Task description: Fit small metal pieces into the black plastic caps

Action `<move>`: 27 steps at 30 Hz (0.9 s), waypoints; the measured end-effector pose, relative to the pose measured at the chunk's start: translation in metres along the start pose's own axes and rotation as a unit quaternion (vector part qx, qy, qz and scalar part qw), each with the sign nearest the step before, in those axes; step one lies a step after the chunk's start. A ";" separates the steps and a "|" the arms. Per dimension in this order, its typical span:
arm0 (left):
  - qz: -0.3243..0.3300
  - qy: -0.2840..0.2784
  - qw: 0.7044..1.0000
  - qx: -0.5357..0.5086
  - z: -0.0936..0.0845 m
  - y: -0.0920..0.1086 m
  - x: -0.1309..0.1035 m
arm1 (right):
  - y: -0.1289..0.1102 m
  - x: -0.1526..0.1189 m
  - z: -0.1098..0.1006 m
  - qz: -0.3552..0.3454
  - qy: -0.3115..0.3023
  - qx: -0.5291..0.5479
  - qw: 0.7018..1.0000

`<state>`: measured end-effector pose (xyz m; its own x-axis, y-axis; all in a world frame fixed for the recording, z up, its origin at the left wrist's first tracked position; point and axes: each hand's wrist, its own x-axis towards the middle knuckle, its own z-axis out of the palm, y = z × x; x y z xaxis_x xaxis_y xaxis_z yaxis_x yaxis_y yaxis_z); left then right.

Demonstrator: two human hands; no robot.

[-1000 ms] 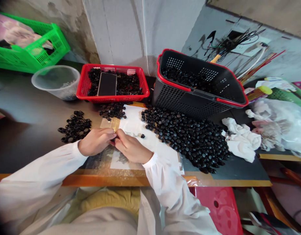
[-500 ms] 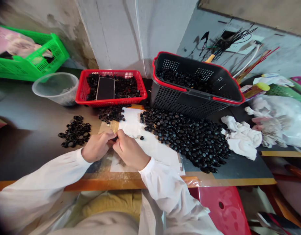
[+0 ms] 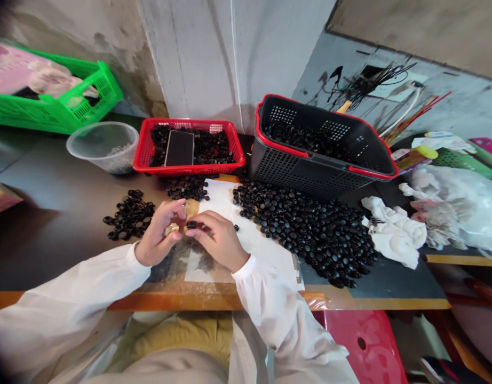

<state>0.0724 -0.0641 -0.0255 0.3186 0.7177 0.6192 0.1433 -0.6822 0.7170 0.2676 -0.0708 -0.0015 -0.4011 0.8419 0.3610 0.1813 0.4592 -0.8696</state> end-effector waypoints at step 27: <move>-0.017 -0.141 0.990 0.013 0.004 -0.001 0.000 | 0.018 -0.004 -0.012 -0.136 -0.052 -0.295 0.944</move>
<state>0.0756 -0.0643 -0.0276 0.5612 0.6752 0.4788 0.1816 -0.6648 0.7246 0.2833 -0.0629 -0.0145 -0.5858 0.6517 0.4818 0.5151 0.7583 -0.3995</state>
